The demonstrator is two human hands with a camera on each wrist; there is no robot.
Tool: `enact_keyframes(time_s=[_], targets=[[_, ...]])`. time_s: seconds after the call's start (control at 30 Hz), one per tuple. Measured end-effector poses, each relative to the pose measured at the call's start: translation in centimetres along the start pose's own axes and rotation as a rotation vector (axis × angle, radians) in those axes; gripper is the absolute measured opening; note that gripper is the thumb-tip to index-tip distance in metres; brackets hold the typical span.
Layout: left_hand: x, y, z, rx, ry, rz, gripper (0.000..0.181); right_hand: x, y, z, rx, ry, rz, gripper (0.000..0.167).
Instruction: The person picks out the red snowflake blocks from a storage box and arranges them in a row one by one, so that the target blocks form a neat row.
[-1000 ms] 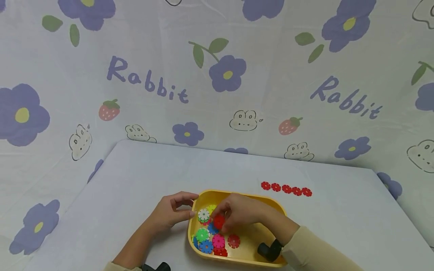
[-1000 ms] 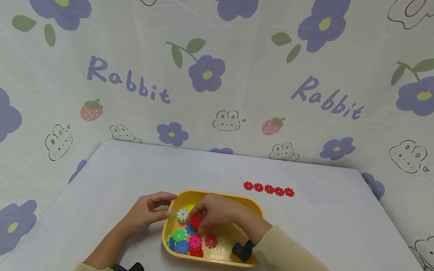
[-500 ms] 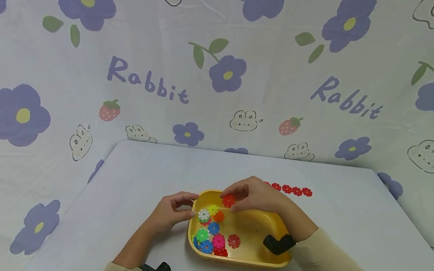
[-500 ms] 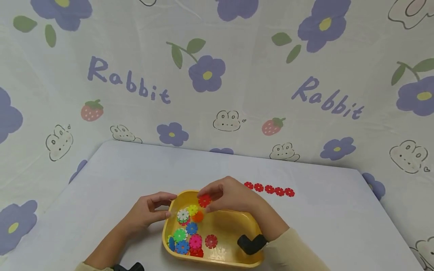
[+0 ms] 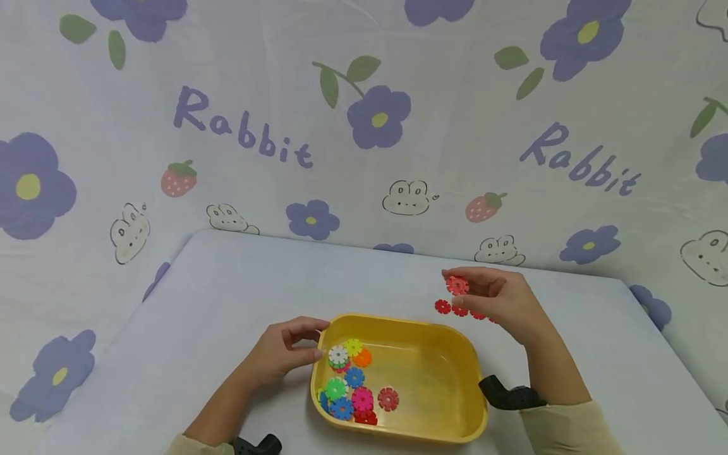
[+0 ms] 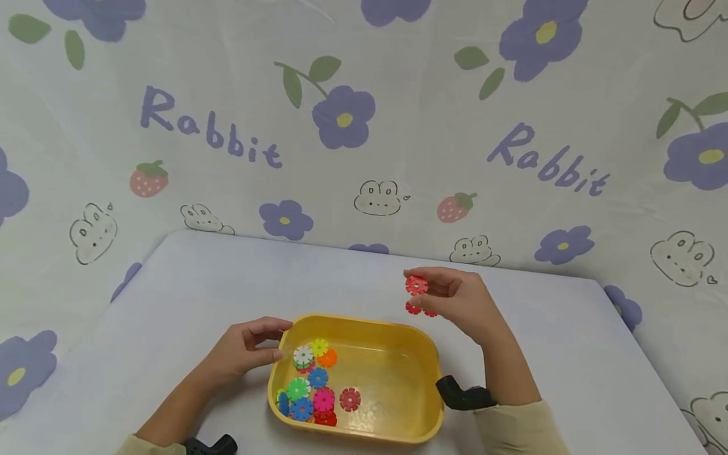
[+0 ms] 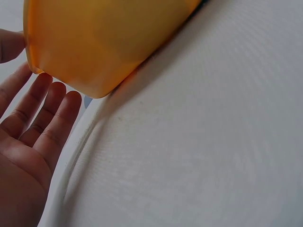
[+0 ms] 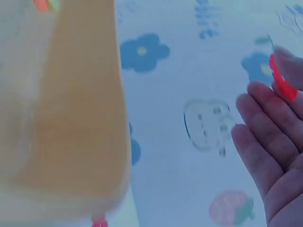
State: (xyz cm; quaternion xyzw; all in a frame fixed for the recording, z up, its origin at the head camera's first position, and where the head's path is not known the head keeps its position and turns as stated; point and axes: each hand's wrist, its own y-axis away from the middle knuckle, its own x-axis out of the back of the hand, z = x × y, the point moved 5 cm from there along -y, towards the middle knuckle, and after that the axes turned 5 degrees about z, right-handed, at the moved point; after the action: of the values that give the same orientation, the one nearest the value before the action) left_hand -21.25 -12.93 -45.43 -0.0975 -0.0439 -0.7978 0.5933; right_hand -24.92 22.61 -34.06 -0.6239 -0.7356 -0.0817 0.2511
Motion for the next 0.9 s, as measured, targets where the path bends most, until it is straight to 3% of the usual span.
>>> enact_keyframes(time_s=[0.17,0.3,0.4,0.67,0.9], targets=[[0.0,0.2,0.0,0.003,-0.001,-0.004,0.043,2.9,1.2,2.7,-0.025,0.043,0.224,0.046],[-0.1,0.2,0.2,-0.005,0.002,-0.014,0.043,5.0,2.4,5.7,-0.157,0.049,0.383,0.052],[0.0,0.3,0.4,-0.010,0.001,-0.017,0.043,6.4,3.0,7.9,-0.262,0.053,0.455,0.057],[0.0,0.3,0.5,-0.015,0.020,-0.019,0.042,8.7,4.2,13.4,-0.540,0.104,0.478,0.067],[-0.1,0.4,0.3,-0.010,0.003,-0.010,0.042,8.7,4.8,17.3,-0.659,0.086,0.431,0.070]])
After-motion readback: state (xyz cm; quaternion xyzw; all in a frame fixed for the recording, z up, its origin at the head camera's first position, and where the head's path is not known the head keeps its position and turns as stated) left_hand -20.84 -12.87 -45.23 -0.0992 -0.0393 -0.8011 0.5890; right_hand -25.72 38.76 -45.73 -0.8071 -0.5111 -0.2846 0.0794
